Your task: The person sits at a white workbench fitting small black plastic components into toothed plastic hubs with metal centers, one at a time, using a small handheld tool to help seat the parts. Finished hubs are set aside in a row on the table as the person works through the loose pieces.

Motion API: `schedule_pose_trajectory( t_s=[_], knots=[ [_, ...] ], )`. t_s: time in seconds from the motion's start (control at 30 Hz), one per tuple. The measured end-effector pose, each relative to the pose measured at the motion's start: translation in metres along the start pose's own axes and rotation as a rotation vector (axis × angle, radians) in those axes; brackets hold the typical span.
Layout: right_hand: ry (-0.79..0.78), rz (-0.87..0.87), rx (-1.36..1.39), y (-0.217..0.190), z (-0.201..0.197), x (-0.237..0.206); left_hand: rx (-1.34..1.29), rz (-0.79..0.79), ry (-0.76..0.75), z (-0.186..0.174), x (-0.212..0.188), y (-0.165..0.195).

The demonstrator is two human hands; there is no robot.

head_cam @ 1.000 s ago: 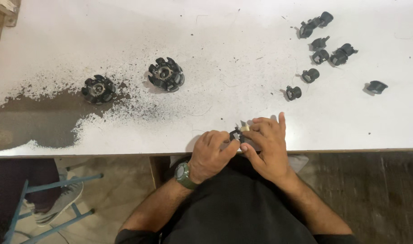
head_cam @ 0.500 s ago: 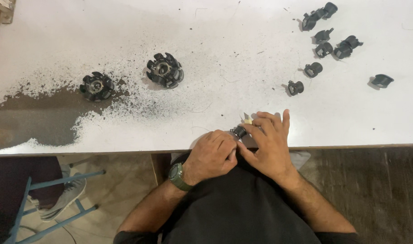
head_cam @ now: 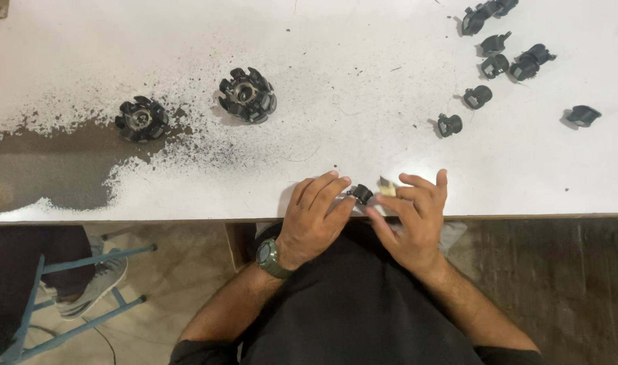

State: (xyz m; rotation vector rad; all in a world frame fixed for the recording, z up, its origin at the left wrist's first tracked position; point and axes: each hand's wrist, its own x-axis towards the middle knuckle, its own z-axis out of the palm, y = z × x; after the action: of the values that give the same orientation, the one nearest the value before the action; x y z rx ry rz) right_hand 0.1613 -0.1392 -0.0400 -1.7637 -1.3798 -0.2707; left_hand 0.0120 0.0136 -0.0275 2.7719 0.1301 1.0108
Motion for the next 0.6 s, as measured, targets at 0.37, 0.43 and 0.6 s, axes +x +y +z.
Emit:
schedule_pose_trajectory(
  t_s=[0.37,0.43,0.6],
  knots=[
    [-0.049,-0.065,0.105,0.004,0.009,-0.012,-0.077,-0.121,0.035,0.004,-0.007,0.004],
    [-0.018,-0.02,0.137,0.003,0.008,-0.012,-0.089,-0.13,0.042,0.004,-0.008,0.004],
    [-0.011,-0.043,0.104,0.003,0.007,-0.013,-0.091,-0.131,0.041,0.005,-0.009,0.005]
  ],
)
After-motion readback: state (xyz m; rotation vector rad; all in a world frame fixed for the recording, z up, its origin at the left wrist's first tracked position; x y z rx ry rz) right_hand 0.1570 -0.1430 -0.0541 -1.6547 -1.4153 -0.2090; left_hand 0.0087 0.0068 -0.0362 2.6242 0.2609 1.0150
